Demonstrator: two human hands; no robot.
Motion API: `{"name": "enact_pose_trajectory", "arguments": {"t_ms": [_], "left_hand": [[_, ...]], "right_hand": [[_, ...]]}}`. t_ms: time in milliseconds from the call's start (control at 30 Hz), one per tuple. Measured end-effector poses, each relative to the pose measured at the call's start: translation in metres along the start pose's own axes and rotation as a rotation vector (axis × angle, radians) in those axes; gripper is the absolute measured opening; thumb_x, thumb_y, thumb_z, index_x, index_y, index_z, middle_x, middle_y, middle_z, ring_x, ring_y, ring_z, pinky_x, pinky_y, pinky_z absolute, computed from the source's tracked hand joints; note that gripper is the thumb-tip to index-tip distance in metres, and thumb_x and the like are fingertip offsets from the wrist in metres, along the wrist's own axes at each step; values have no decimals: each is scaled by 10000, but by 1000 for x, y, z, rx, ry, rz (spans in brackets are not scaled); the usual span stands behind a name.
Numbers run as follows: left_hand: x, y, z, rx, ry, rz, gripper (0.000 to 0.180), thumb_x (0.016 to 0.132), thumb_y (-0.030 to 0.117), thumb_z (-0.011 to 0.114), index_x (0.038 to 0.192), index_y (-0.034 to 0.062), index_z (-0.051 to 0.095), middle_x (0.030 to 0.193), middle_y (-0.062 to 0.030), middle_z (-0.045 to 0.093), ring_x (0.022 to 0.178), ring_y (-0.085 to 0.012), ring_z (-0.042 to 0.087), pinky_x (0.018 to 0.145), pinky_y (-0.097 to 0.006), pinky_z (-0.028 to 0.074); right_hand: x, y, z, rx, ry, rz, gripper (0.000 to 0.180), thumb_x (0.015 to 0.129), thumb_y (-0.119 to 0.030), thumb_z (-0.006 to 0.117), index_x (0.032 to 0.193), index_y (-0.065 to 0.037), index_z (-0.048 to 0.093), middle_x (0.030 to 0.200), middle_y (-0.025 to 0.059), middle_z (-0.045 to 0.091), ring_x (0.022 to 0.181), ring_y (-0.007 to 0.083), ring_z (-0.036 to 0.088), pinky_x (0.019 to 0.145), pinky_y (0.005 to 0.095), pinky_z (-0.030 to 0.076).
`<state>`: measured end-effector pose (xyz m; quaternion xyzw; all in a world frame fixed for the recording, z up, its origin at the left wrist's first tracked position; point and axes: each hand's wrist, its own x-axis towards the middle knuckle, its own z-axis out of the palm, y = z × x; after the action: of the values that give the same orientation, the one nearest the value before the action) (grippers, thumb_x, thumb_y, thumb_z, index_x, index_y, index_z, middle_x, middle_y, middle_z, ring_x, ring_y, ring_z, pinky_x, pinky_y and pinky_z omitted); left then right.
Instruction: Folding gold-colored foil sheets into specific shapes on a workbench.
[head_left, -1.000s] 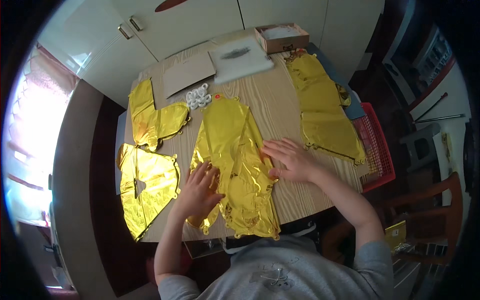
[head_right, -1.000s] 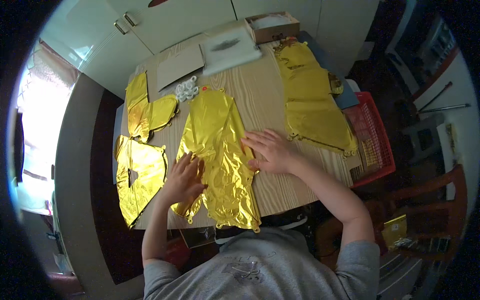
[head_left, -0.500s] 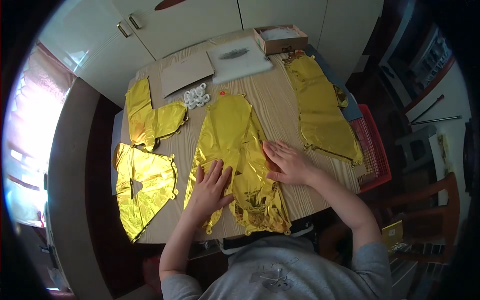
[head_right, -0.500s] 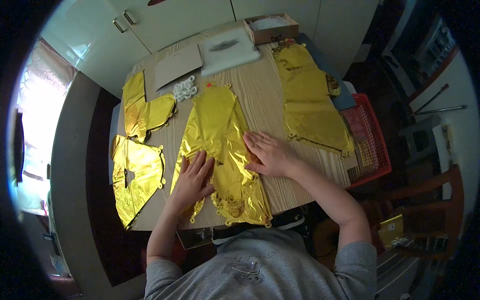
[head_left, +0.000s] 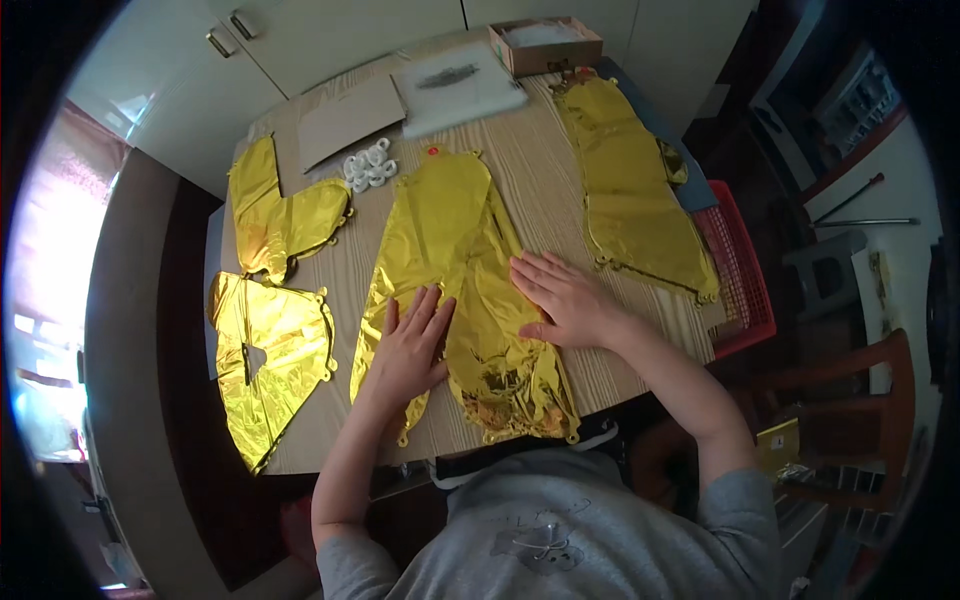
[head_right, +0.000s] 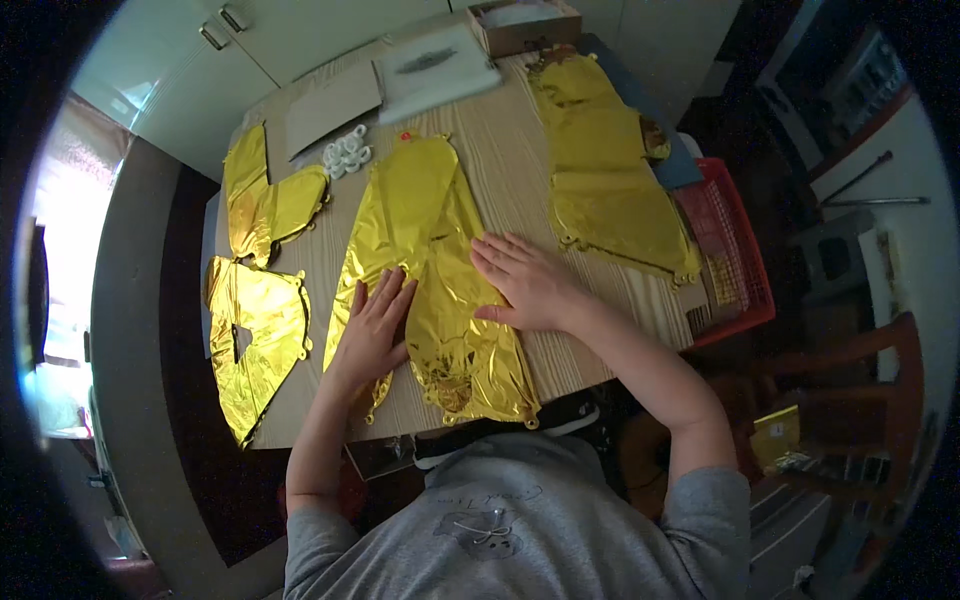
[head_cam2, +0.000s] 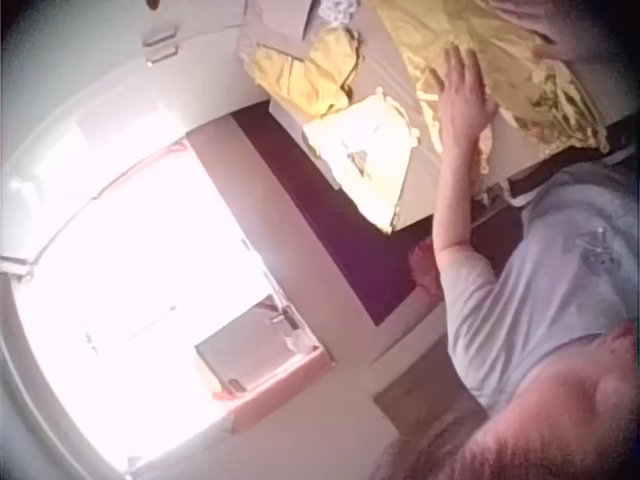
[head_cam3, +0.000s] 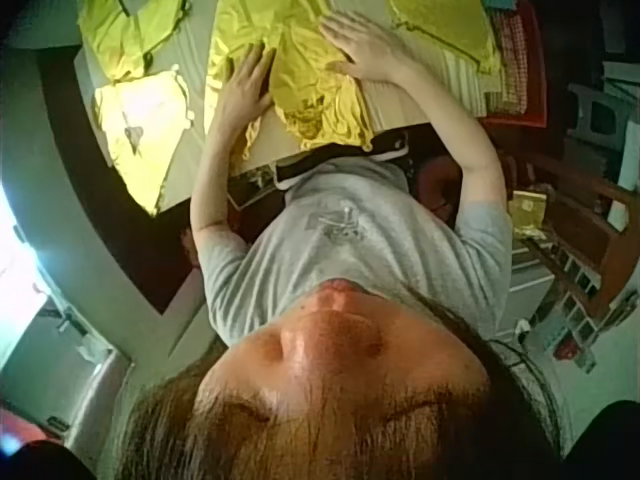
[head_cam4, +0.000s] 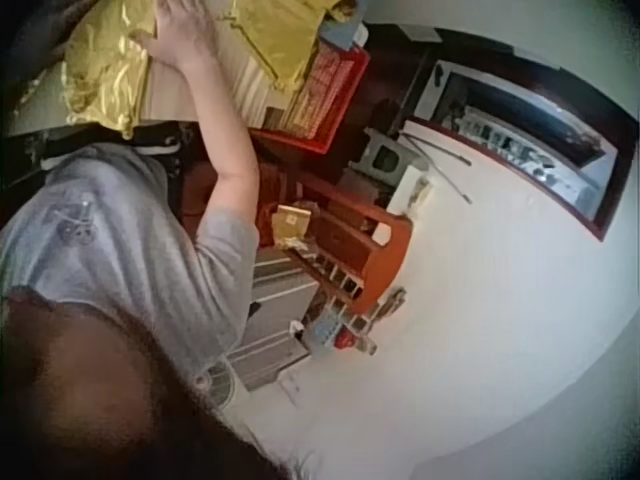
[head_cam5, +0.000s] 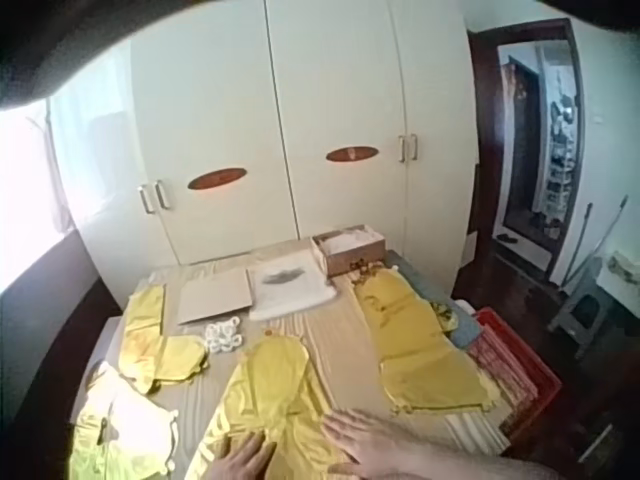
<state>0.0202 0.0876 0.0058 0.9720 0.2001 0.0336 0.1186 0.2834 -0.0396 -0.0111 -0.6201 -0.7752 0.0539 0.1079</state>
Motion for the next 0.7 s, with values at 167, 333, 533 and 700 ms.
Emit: {"name": "enact_pose_trajectory", "arguments": {"t_ms": [167, 333, 533, 700], "left_hand": [[2, 2, 1, -8, 7, -5, 795, 734, 192, 664, 1451, 73, 344, 1505, -195, 318, 1417, -337, 279, 1148, -565, 154], [1, 0, 7, -43, 51, -15, 637, 837, 148, 555, 1434, 45, 358, 1494, -195, 340, 1411, -350, 286, 1148, -564, 137], [1, -4, 10, -71, 111, -14, 575, 877, 161, 541, 1416, 35, 384, 1471, -184, 380, 1403, -343, 304, 1150, -560, 131], [2, -1, 9, -47, 124, -8, 562, 854, 144, 560, 1388, 33, 423, 1450, -168, 414, 1391, -337, 330, 1145, -563, 151]], "right_hand": [[1, 1, 3, 87, 30, 7, 649, 1004, -485, 340, 1437, -2, 361, 1511, 135, 348, 1424, 275, 274, 1184, 408, 180], [2, 12, 0, 539, 186, 116, 473, 995, -321, 442, 1382, -50, 468, 1441, 133, 452, 1382, 270, 358, 1162, 413, 241], [1, 12, 12, 210, 174, 39, 430, 943, -281, 537, 1318, -69, 544, 1426, 82, 481, 1370, 227, 382, 1151, 415, 270], [1, 9, 12, 118, 175, 23, 434, 930, -294, 557, 1304, -74, 558, 1421, 75, 487, 1368, 220, 383, 1151, 411, 271]]}}
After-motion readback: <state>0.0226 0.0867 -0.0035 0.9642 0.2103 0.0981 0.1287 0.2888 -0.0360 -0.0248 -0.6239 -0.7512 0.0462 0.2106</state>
